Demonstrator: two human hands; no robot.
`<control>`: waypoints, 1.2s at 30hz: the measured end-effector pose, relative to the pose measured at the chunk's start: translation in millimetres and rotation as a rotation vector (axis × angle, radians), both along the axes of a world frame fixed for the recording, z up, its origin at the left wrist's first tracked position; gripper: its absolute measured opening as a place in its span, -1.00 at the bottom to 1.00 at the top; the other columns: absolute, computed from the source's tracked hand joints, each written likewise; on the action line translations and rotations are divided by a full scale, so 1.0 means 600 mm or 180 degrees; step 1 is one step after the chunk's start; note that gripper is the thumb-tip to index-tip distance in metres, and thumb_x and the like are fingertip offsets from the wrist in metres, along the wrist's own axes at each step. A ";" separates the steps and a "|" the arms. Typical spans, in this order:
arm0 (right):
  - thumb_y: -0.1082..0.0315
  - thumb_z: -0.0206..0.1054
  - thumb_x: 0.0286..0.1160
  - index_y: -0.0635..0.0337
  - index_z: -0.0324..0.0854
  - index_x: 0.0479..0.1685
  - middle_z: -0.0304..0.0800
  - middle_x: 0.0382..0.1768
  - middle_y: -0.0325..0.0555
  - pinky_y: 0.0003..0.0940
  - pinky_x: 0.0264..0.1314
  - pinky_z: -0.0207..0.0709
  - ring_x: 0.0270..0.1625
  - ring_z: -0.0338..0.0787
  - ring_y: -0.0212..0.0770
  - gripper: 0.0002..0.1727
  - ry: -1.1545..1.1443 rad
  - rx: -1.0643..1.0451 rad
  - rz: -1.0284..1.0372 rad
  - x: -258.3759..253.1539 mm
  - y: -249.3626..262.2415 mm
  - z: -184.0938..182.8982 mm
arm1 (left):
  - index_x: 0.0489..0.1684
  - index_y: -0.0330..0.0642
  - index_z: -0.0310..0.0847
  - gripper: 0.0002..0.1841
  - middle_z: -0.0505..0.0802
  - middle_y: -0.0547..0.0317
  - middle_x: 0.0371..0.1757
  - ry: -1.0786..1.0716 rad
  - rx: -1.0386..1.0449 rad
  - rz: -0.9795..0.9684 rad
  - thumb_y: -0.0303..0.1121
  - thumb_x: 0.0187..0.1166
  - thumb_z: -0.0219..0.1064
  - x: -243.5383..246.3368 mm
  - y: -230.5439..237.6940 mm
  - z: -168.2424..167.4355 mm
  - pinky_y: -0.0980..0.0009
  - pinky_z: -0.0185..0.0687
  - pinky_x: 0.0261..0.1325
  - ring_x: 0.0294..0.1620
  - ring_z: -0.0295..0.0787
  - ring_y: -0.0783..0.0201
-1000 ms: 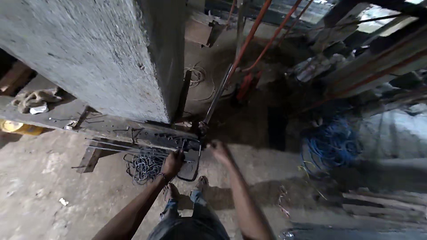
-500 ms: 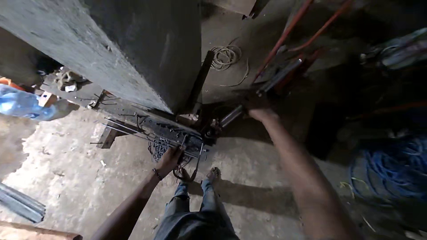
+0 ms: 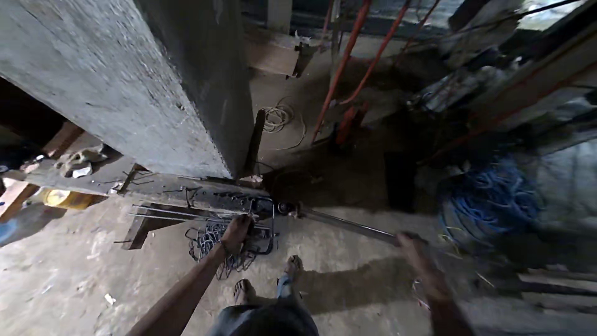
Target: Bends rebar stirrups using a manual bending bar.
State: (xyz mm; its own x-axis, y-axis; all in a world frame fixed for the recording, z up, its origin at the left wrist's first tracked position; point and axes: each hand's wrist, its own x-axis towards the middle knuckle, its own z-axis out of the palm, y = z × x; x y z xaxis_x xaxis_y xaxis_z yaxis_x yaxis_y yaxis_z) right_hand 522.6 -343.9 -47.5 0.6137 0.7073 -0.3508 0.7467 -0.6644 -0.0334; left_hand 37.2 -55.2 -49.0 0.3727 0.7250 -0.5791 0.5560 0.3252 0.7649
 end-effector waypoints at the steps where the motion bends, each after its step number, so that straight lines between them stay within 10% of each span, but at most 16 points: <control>1: 0.12 0.48 0.56 0.23 0.63 0.45 0.69 0.37 0.37 0.41 0.55 0.37 0.50 0.61 0.40 -0.45 -0.0067 -0.0047 0.0032 -0.025 -0.009 -0.014 | 0.16 -0.27 0.61 -0.53 0.70 0.11 -0.35 0.0029 0.0021 -0.0067 -0.05 0.92 -0.09 0.000 0.002 0.000 0.33 0.64 -0.37 -0.49 0.62 0.30; 15: -0.08 0.35 0.63 0.21 0.63 0.37 0.76 0.30 0.28 0.39 0.43 0.51 0.42 0.72 0.33 -0.43 0.0131 -0.0179 -0.1134 -0.352 -0.173 -0.015 | 0.27 -0.26 0.56 -0.52 0.71 0.05 -0.26 -0.0035 0.0086 -0.0381 -0.04 0.92 -0.11 -0.003 0.025 0.011 0.30 0.64 -0.35 -0.46 0.63 0.25; 17: 0.00 0.38 0.62 0.23 0.64 0.35 0.75 0.31 0.29 0.39 0.47 0.47 0.44 0.69 0.32 -0.47 0.0167 -0.0185 -0.1246 -0.366 -0.168 -0.010 | 0.46 -0.26 0.51 -0.55 0.78 -0.11 0.10 0.0562 0.0789 -0.0771 -0.10 0.89 -0.01 -0.009 0.021 0.025 0.15 0.74 0.06 -0.02 0.80 0.09; 20: -0.01 0.41 0.59 0.22 0.66 0.34 0.77 0.30 0.28 0.38 0.47 0.49 0.45 0.69 0.33 -0.47 0.0118 -0.0152 -0.1366 -0.366 -0.162 -0.006 | 0.68 -0.33 0.33 -0.36 0.47 -0.40 0.65 0.1144 0.2339 -0.1332 -0.03 0.76 0.16 -0.020 -0.032 0.068 -0.20 0.27 0.67 0.69 0.34 -0.31; 23: -0.03 0.41 0.59 0.22 0.66 0.34 0.75 0.31 0.29 0.38 0.48 0.49 0.46 0.68 0.33 -0.45 0.0103 -0.0147 -0.1392 -0.363 -0.159 -0.015 | 0.29 -0.11 0.74 -0.41 0.82 -0.07 0.33 0.1128 0.2919 -0.1848 0.18 0.72 0.06 -0.017 -0.097 0.068 -0.15 0.23 0.70 0.48 0.65 -0.08; 36: 0.04 0.43 0.58 0.20 0.65 0.38 0.73 0.37 0.23 0.33 0.57 0.39 0.55 0.61 0.27 -0.47 -0.0074 -0.0078 -0.1477 -0.407 -0.174 -0.013 | 0.04 -0.09 0.80 -0.48 0.90 -0.02 0.11 0.1782 0.2134 -0.2071 0.10 0.74 0.02 0.026 -0.119 0.076 -0.13 0.43 0.52 0.29 0.79 -0.02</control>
